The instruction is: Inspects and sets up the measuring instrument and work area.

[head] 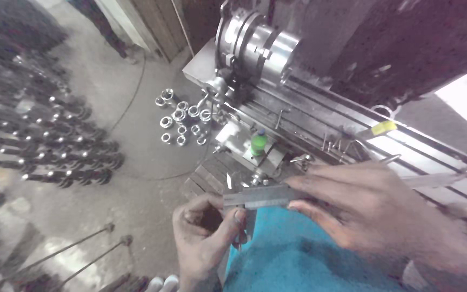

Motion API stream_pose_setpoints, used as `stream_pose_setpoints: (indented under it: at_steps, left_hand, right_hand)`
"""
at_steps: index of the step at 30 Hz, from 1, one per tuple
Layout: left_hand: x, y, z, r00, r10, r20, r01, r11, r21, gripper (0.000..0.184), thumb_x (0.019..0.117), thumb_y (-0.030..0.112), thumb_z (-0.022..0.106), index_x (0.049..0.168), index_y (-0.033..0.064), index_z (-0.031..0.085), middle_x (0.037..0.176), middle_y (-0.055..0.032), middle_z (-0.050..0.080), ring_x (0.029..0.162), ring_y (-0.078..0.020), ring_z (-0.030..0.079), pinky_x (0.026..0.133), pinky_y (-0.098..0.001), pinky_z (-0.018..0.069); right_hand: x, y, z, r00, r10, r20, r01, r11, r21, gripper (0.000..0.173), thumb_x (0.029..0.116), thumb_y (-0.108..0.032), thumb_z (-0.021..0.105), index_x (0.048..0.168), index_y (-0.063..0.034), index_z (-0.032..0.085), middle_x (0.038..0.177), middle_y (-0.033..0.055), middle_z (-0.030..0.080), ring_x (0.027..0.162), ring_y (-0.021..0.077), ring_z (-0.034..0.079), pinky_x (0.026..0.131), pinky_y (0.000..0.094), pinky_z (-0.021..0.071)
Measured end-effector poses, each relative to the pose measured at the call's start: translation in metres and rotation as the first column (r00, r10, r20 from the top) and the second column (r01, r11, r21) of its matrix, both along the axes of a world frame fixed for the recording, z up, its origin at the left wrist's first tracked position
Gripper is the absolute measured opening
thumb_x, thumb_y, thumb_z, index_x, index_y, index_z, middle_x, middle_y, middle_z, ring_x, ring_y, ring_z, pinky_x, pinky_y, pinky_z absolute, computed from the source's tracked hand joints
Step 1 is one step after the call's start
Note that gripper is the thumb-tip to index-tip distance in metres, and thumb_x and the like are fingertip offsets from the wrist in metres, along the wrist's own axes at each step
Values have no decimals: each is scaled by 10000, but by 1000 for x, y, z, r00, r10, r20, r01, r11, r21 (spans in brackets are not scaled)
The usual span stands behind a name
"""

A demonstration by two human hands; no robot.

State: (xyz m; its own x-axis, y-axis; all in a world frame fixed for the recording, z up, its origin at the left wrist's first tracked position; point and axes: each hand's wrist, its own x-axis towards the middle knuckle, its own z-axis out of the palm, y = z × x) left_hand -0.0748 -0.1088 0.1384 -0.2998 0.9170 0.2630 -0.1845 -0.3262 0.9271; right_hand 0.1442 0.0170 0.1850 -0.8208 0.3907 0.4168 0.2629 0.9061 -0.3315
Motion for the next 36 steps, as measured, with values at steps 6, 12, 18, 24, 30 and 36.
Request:
stream_pose_setpoints:
  at_steps: [6,12,18,24,30,36]
  left_hand:
    - [1,-1,0,1000,-3,4,3,1000,2,60,929,113,738,934,64,705,715,13,713,526,-50,657,461,-200,578]
    - [1,-2,-1,1000,2,0,-2,1000,4,61,925,111,741,933,63,704,718,19,715,528,-45,657,460,-197,578]
    - [1,-4,-1,1000,5,4,-5,1000,0,62,923,113,744,941,66,707,713,20,714,527,-47,658,461,-199,579]
    - [0,-5,-2,1000,5,5,-5,1000,10,55,927,109,739,942,65,709,723,20,717,536,-45,661,465,-197,579]
    - [1,-5,-2,1000,0,16,0,1000,14,61,929,107,737,947,58,704,717,10,716,532,-56,663,463,-206,581]
    - [0,-5,-3,1000,1,20,-2,1000,18,59,928,104,737,943,57,704,721,9,717,535,-62,668,463,-211,584]
  right_hand:
    - [1,-1,1,1000,2,10,-2,1000,1,274,1007,-324,564,999,-130,757,747,-40,634,600,62,559,490,236,409]
    - [1,-1,1,1000,7,9,-8,1000,8,272,1007,-319,561,990,-129,755,728,-42,612,584,58,539,481,233,391]
    - [1,-2,1,1000,8,9,-8,1000,1,272,1011,-325,561,990,-135,755,727,-45,611,584,57,539,479,233,390]
    - [0,-3,2,1000,10,9,-10,1000,-1,274,1013,-329,562,985,-134,753,717,-47,594,577,58,525,477,235,378]
    - [1,-3,2,1000,7,14,-7,1000,10,282,1021,-336,550,970,-141,747,701,-48,580,564,64,518,466,241,366]
    - [0,-3,3,1000,6,10,-6,1000,9,286,1023,-338,549,954,-141,745,689,-50,565,555,59,510,461,238,362]
